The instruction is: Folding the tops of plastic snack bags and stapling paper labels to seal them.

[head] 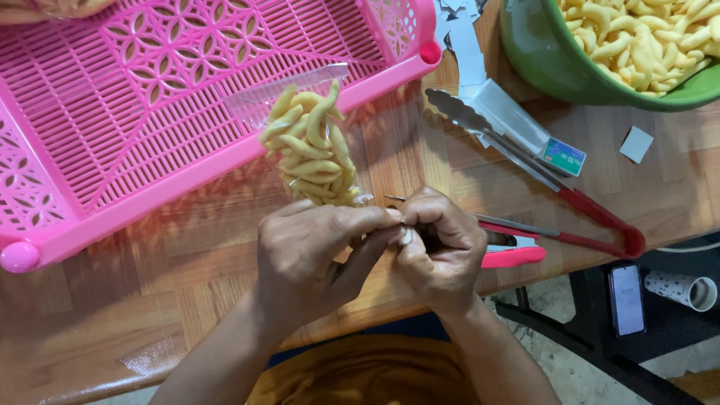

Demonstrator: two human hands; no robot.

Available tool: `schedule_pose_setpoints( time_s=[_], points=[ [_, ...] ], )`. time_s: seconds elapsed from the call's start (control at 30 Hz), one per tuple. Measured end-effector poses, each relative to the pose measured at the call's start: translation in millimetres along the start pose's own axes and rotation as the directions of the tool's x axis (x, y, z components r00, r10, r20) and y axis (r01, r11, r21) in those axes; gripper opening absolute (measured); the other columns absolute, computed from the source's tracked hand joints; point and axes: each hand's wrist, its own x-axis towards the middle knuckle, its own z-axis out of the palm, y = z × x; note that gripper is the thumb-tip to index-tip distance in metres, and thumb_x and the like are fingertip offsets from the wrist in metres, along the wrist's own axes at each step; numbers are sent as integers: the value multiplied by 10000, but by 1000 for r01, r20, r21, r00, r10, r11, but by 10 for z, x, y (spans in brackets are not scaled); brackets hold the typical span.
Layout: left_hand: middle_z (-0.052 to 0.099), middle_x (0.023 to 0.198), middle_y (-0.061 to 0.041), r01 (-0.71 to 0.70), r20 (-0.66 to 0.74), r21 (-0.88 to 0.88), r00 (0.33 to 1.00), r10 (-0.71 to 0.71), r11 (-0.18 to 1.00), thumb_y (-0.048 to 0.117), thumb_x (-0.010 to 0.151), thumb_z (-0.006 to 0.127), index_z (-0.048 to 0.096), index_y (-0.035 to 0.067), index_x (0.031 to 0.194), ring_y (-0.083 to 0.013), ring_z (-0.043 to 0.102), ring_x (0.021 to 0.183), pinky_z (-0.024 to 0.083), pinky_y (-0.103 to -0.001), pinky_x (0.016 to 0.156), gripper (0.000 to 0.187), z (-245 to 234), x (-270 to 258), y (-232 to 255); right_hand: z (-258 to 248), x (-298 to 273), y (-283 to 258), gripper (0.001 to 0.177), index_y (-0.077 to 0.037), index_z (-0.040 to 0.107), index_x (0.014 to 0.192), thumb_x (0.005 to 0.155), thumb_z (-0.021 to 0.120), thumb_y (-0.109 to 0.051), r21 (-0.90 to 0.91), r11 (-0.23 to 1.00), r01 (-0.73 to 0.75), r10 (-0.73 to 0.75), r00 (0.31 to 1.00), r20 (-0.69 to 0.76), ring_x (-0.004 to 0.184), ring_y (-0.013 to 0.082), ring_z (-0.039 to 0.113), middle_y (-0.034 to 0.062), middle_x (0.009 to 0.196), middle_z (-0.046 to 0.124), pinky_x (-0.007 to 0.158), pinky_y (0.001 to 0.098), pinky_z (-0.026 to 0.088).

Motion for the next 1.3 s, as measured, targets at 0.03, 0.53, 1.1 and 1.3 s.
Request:
schedule_pose_setpoints(
  time_s=[0.03, 0.53, 1.1, 1.3],
  points=[
    [772, 896, 16, 3, 2, -1, 1000, -3, 1000, 140, 985, 754, 702, 135, 1076, -135, 743, 722, 533, -299, 670, 105, 6, -3, 2, 1, -3, 6, 39, -52, 561, 857, 892, 562, -34, 0, 1000, -4, 4, 1000, 0, 645, 139, 488, 47, 757, 542, 591, 257, 399],
    [790, 1043, -61, 203, -39, -213, 976, -216, 956, 63, 912, 830, 702, 68, 1066, -90, 718, 673, 598, -223, 657, 201, 80, -39, 48, -35, -9, 33, 106, -59, 609, 889, 978, 568, -99, 113, 993, -18, 16, 1000, 21, 715, 161, 562, 45, 778, 617, 715, 290, 490],
    [793, 1057, -65, 262, -35, -233, 960, -277, 937, 76, 922, 816, 700, 60, 1101, -45, 600, 574, 513, -183, 574, 214, 59, -41, 47, -34, -8, -26, 186, -55, 601, 946, 994, 615, -235, 162, 986, -36, 31, 999, 39, 714, 163, 541, 77, 777, 583, 679, 266, 444],
    [782, 1055, -90, 289, -19, -312, 951, -310, 905, 57, 922, 800, 682, 26, 1125, -45, 608, 589, 508, -166, 555, 237, 58, -40, 60, -32, -10, -7, 166, -38, 614, 945, 1003, 597, -193, 161, 987, 19, -25, 999, 37, 707, 179, 546, 68, 754, 620, 707, 305, 477]
  ],
)
